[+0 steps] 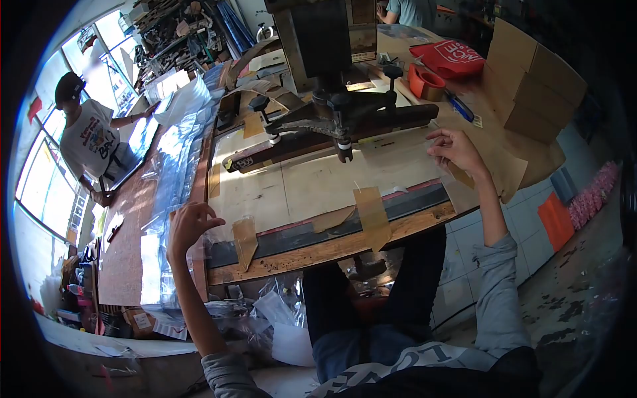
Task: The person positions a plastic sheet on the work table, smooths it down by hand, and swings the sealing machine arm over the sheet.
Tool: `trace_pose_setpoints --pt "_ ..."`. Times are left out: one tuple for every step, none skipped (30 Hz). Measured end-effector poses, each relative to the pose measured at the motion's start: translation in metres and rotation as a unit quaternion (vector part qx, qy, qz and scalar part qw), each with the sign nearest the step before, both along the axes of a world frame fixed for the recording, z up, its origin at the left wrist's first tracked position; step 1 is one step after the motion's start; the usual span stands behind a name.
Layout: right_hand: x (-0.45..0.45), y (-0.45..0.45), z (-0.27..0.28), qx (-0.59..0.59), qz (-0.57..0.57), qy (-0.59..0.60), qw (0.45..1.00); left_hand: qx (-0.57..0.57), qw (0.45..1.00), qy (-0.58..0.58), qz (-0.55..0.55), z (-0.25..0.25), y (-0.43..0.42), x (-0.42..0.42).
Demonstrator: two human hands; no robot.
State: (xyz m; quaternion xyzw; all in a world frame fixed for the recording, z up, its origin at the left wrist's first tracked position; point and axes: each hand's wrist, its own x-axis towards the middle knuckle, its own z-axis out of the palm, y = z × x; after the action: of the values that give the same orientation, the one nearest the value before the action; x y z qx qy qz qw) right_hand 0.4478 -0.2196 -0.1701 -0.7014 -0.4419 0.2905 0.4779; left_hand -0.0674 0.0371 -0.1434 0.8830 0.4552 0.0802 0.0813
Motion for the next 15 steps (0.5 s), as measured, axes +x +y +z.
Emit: trace_pose_setpoints --pt "0.005 0.004 -0.011 0.007 -0.007 -0.007 1.000 0.016 1.000 -0.009 -0.008 -0.005 0.002 0.001" --pt "0.012 0.009 -0.023 0.014 -0.013 -0.015 1.000 0.032 0.999 -0.019 -0.016 -0.009 0.004 0.003" --pt "0.014 0.012 -0.027 0.022 -0.020 -0.022 0.999 0.048 0.998 -0.028 -0.024 -0.012 0.004 0.006" --pt "0.017 0.014 -0.031 0.016 -0.034 -0.032 0.999 0.030 1.000 -0.004 -0.003 -0.011 0.004 0.009" --pt "0.019 0.015 -0.036 0.011 -0.049 -0.042 0.998 0.054 0.999 -0.004 -0.004 -0.015 0.004 0.011" --pt "0.018 0.016 -0.037 0.006 -0.065 -0.052 0.997 0.078 0.997 -0.004 -0.006 -0.021 0.003 0.014" --pt "0.018 0.019 -0.038 0.000 -0.072 -0.076 0.995 0.101 0.995 -0.004 -0.009 -0.025 0.003 0.016" --pt "0.018 0.021 -0.038 -0.006 -0.080 -0.100 0.992 0.083 0.997 0.005 -0.001 -0.027 0.004 0.018" --pt "0.018 0.023 -0.038 -0.012 -0.088 -0.123 0.988 0.109 0.994 0.003 -0.010 -0.030 0.006 0.019" --pt "0.019 0.026 -0.040 0.002 -0.099 -0.140 0.985 0.135 0.991 0.001 -0.019 -0.036 0.011 0.021" --pt "0.021 0.031 -0.043 0.016 -0.110 -0.155 0.982 0.162 0.986 0.000 -0.028 -0.042 0.014 0.022" --pt "0.022 0.036 -0.045 0.032 -0.122 -0.171 0.977 0.182 0.983 -0.004 -0.036 -0.043 0.016 0.024" --pt "0.022 0.040 -0.046 0.032 -0.133 -0.202 0.970 0.176 0.984 -0.006 -0.035 -0.044 0.018 0.026" --pt "0.023 0.044 -0.047 0.033 -0.144 -0.233 0.961 0.171 0.985 -0.008 -0.033 -0.043 0.021 0.028" --pt "0.022 0.048 -0.046 0.035 -0.155 -0.263 0.952 0.167 0.985 -0.010 -0.032 -0.043 0.022 0.030"
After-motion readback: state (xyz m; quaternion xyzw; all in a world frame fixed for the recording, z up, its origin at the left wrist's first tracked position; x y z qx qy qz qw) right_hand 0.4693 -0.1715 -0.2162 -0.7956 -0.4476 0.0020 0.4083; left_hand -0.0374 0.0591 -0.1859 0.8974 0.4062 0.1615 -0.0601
